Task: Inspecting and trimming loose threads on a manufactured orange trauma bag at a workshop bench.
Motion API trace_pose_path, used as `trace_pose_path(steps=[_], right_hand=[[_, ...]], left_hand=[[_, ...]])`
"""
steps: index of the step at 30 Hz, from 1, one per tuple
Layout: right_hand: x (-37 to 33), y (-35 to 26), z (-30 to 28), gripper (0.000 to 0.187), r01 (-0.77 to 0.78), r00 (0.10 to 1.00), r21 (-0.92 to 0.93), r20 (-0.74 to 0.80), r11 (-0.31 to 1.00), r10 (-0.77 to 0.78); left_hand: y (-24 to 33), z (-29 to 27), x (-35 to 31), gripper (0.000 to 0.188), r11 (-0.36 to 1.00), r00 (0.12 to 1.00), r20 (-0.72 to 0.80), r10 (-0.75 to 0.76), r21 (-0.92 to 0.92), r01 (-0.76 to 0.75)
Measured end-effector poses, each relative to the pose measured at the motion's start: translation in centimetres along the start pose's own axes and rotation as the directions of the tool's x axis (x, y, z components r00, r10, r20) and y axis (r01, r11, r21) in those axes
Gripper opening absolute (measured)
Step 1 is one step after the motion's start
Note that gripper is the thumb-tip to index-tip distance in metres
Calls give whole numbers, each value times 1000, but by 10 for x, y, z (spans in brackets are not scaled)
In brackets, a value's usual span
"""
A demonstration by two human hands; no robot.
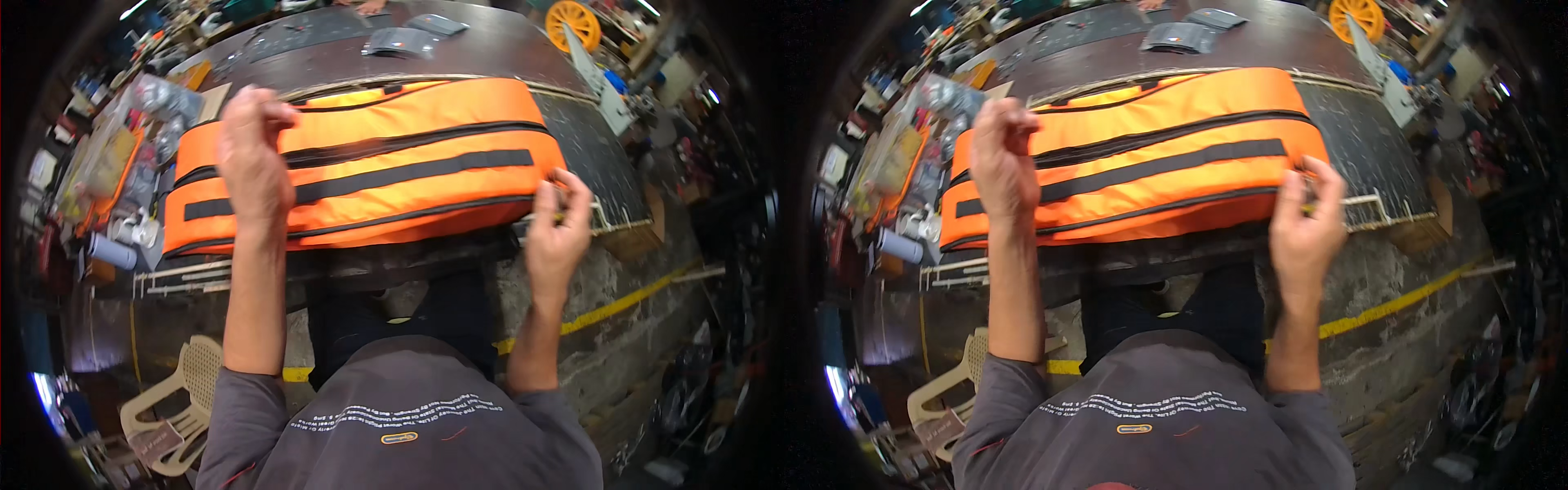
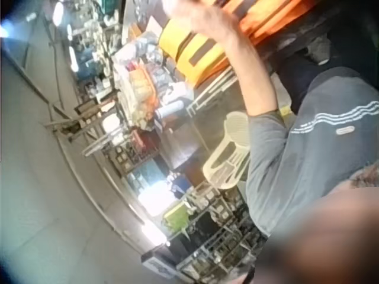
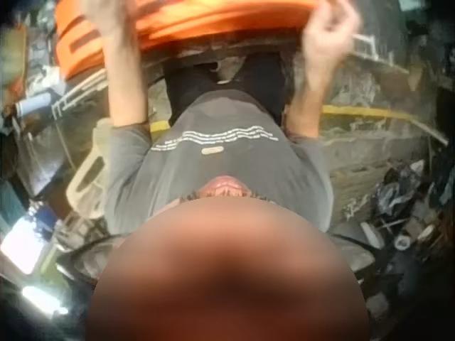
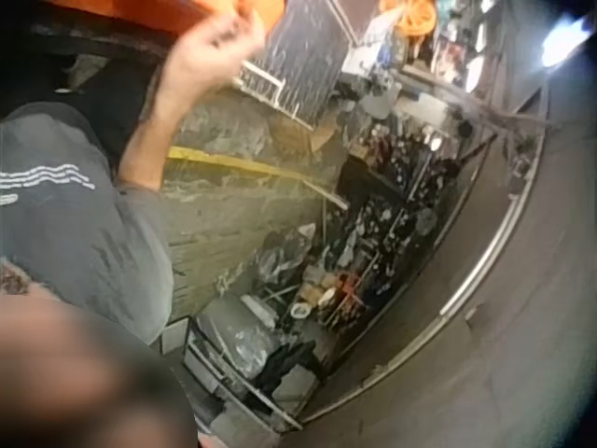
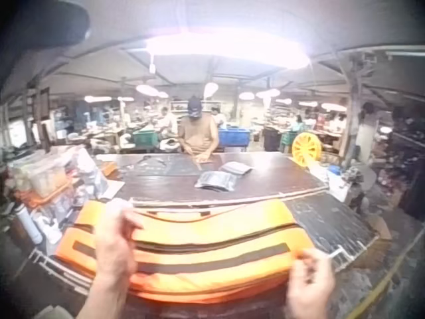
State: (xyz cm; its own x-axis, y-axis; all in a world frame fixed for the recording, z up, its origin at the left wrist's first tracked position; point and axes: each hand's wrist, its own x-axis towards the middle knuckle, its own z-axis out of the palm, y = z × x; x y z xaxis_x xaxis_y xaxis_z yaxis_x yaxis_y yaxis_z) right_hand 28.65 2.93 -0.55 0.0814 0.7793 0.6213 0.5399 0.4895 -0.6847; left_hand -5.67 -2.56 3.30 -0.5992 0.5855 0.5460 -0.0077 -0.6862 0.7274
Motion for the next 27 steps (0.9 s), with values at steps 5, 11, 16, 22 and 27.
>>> trace_pose_path(steps=[5,11,16,22,27], right_hand=[[1,34,-14,40,-99,995,157,-9,983,102],[0,52,0,37,-33,999,165,-5,986,34],[2,60,0,32,-57,998,229,37,972,50],[0,67,-2,35,-37,999,223,33,974,31],[1,66,0,34,-44,999,177,32,983,39]], left_hand=[[52,-104,0,57,902,876,-319,362,356,-244],[81,-231,-49,41,825,768,-507,392,563,-49],[74,-268,-91,28,858,744,-607,280,506,90],[60,-271,-108,27,831,808,-574,130,508,227],[45,-268,-108,32,859,848,-524,72,464,214]])
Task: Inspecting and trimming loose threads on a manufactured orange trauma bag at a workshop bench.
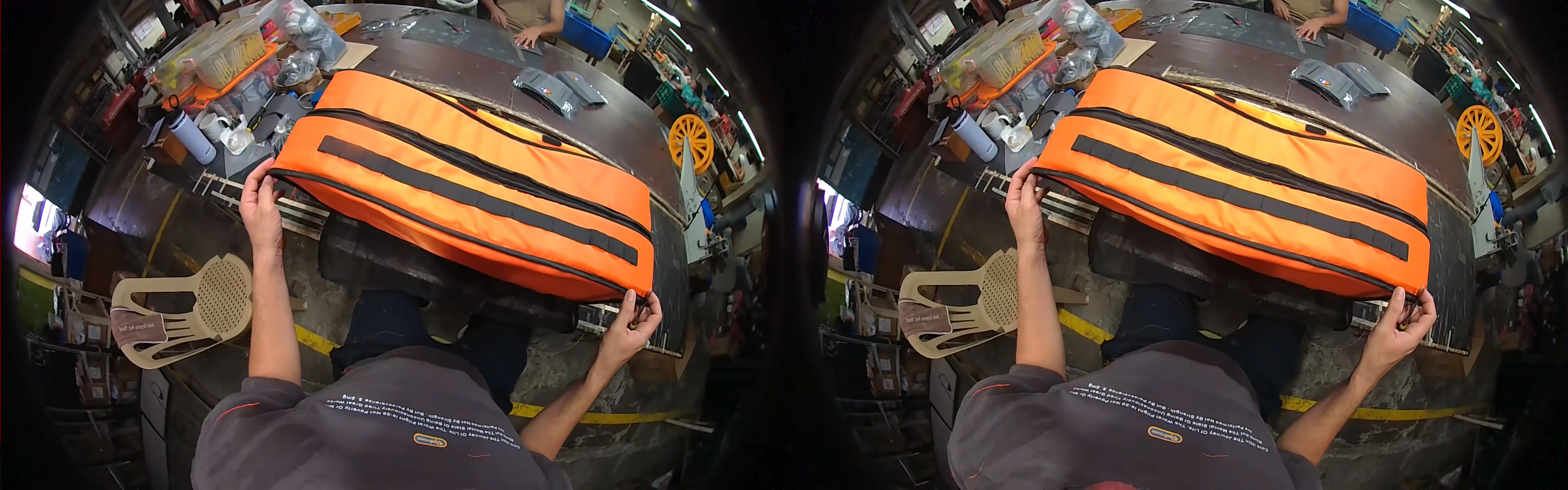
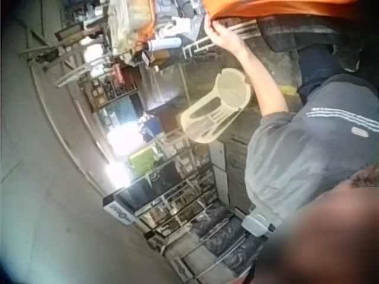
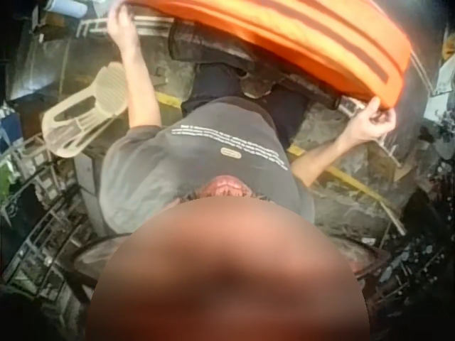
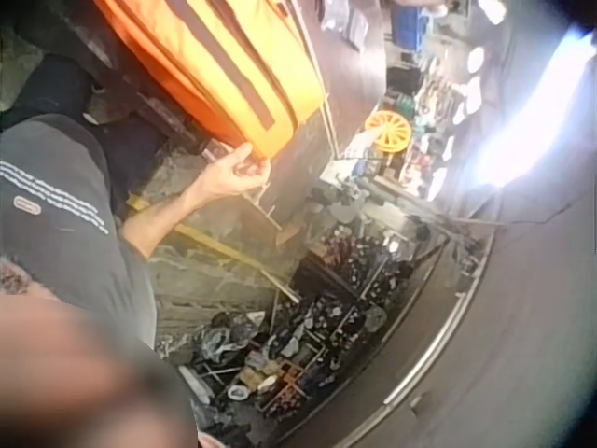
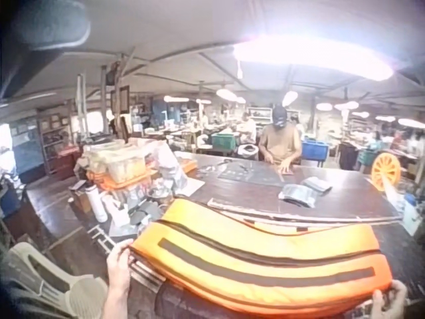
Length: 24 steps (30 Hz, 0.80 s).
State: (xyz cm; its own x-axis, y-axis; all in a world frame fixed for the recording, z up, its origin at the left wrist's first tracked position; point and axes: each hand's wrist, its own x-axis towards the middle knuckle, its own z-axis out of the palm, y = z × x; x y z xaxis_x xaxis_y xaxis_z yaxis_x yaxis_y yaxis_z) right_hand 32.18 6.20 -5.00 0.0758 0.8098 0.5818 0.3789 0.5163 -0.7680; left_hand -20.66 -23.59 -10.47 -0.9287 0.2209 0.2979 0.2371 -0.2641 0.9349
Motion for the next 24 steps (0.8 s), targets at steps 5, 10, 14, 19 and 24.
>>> trace_pose_path(steps=[5,10,14,19,24], right_hand=[[1,1,-1,37,14,1000,10,-6,1000,-14],[11,7,4,37,35,999,30,6,999,-35],[22,1,17,38,63,998,-7,5,998,-63],[37,4,25,41,98,995,4,29,995,-98],[42,-27,40,43,138,983,-386,-63,912,-175]], left_hand=[[-7,5,0,32,1000,1000,5,6,14,-6],[10,33,-29,23,768,833,-131,537,484,-418],[45,65,-63,25,458,591,290,753,414,-787],[52,111,-92,39,511,554,428,714,223,-830],[30,134,-80,39,482,553,400,731,272,-833]])
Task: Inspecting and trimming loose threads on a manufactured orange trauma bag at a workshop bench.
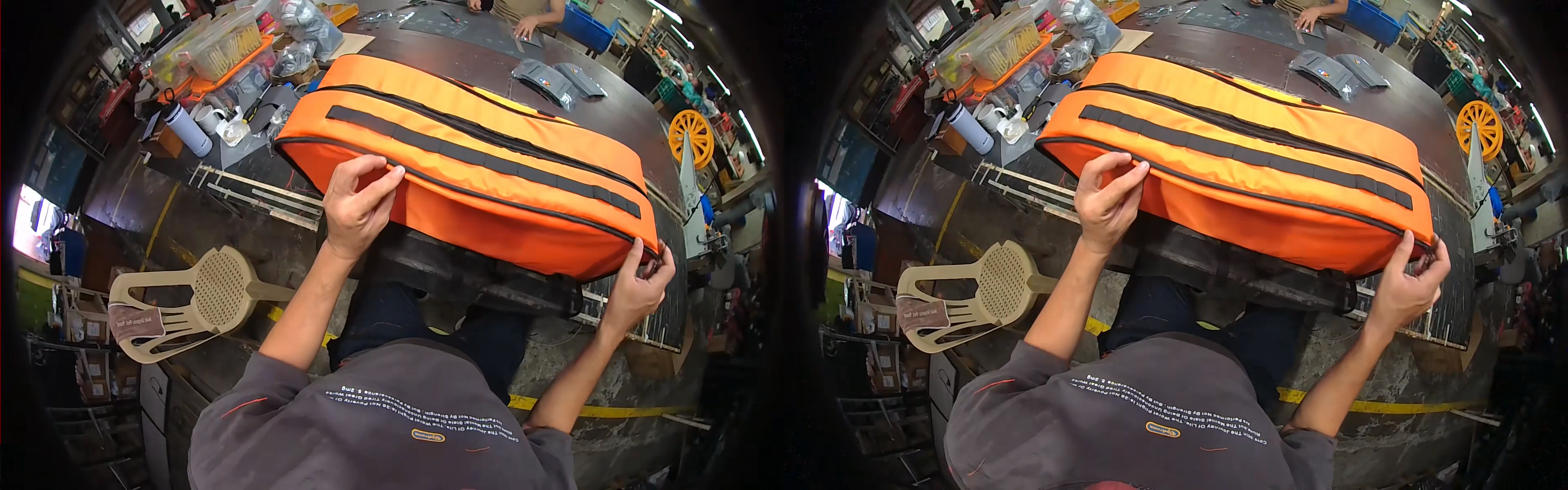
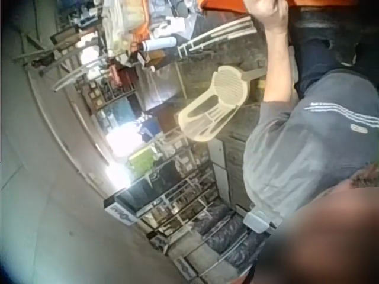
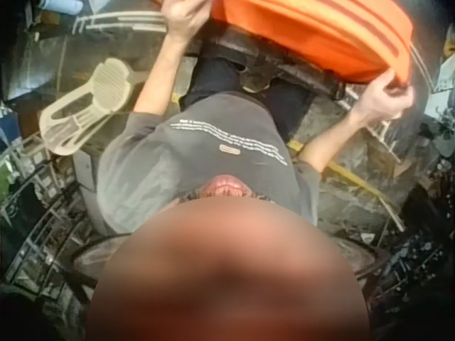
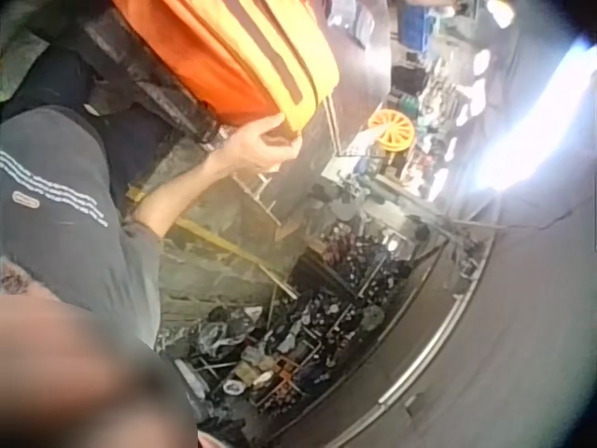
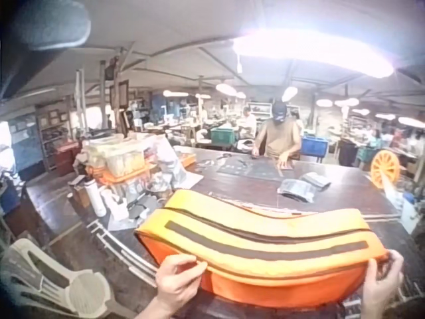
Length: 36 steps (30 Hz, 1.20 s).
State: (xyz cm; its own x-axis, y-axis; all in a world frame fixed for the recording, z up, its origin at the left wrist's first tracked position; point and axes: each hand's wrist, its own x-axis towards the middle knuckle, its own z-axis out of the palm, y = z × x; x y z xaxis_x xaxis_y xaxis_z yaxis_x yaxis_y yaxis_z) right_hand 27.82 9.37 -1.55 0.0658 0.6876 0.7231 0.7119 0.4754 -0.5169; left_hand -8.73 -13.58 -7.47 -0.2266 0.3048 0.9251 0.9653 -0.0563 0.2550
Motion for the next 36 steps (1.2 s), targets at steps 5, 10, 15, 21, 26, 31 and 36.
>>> trace_pose_path(steps=[5,10,15,21,26,31,36], right_hand=[[-13,-104,41,29,427,867,260,156,866,-474],[-45,-178,102,24,495,662,566,247,660,-708],[-47,-189,107,20,388,585,555,469,736,-662],[-54,-189,117,16,536,488,549,417,641,-766],[-53,-188,133,18,511,559,541,382,668,-736],[-36,-200,144,28,387,533,488,574,782,-622],[-26,-208,151,31,372,512,474,612,798,-602]], left_hand=[[-15,19,-1,36,1000,997,-72,2,-28,-4],[-6,26,4,30,999,993,-108,-45,-24,42],[9,20,9,19,972,971,-50,-232,-44,230],[10,26,6,16,958,957,-49,-285,4,285],[3,33,9,17,961,957,-87,-276,-4,276],[-12,44,13,19,976,973,-103,-208,46,213],[-13,50,18,20,962,962,-82,-260,59,265]])
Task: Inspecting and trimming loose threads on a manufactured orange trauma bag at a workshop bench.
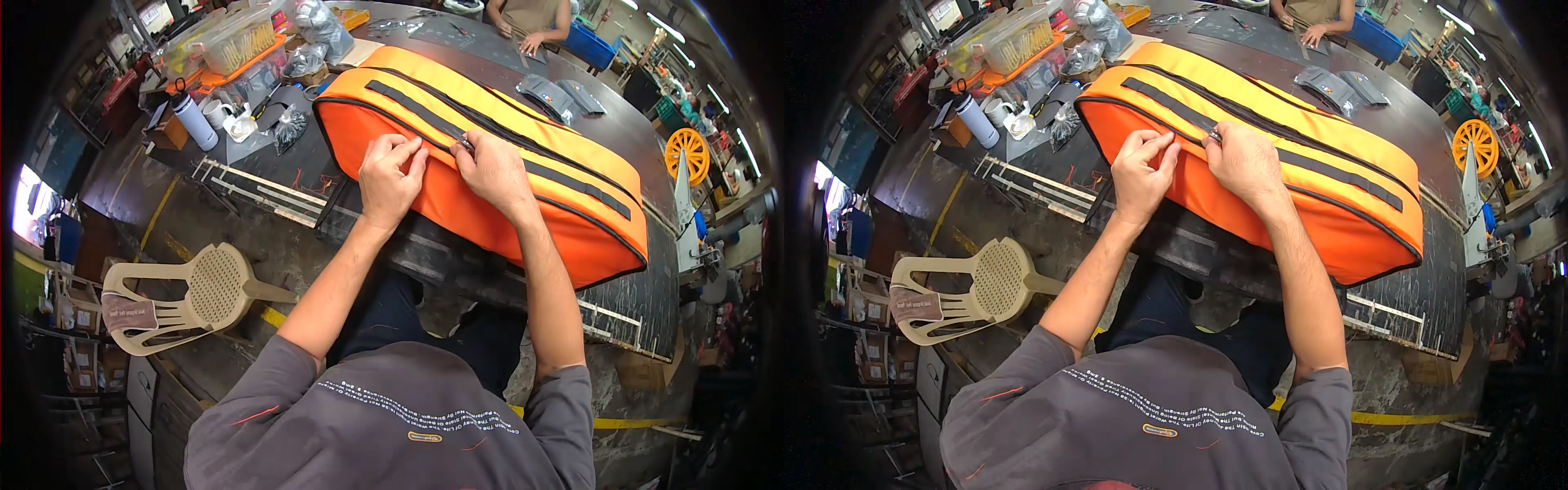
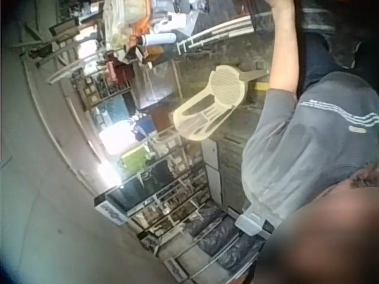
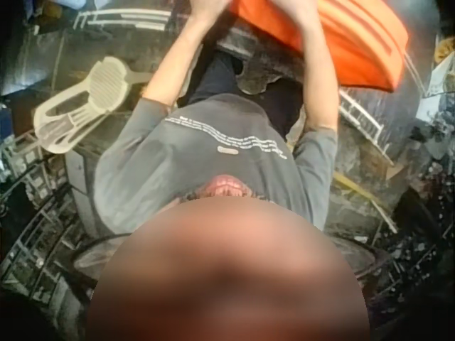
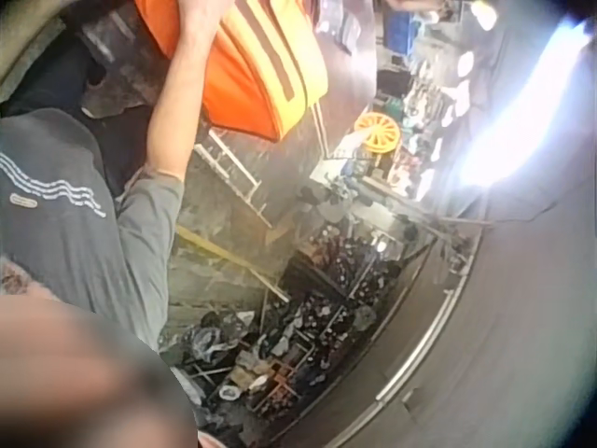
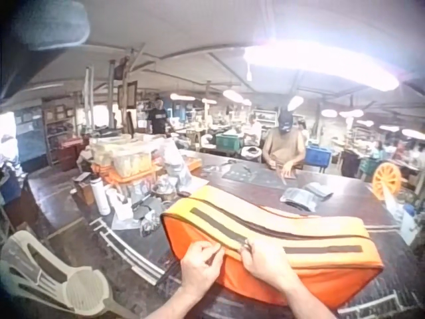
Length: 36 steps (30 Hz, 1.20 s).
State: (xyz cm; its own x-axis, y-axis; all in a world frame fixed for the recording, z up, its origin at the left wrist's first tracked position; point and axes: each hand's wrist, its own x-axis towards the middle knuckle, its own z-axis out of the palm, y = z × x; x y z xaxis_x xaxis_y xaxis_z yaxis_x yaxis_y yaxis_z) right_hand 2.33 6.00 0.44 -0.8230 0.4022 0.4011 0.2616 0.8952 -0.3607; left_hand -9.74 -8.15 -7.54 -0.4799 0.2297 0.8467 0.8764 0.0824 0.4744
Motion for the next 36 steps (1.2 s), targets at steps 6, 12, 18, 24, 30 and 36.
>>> trace_pose_path(steps=[6,12,18,24,30,36], right_hand=[[5,4,-3,30,-22,1000,17,20,1000,22],[14,14,0,30,-4,1000,-31,-31,999,3],[42,41,-13,35,22,998,-21,-54,1000,-24],[51,67,-29,31,34,998,6,52,999,-34],[37,77,-21,34,384,905,-8,-194,923,-378],[25,76,-17,18,576,731,-367,-169,731,-661]], left_hand=[[6,12,5,21,973,980,25,-197,-114,199],[7,41,10,16,843,894,93,-438,-302,445],[-20,89,20,10,582,864,202,-461,-666,467],[-30,111,19,7,292,821,387,-420,-799,526],[-28,114,16,6,118,759,522,-389,-789,603],[-28,103,30,7,121,721,585,-371,-740,662]])
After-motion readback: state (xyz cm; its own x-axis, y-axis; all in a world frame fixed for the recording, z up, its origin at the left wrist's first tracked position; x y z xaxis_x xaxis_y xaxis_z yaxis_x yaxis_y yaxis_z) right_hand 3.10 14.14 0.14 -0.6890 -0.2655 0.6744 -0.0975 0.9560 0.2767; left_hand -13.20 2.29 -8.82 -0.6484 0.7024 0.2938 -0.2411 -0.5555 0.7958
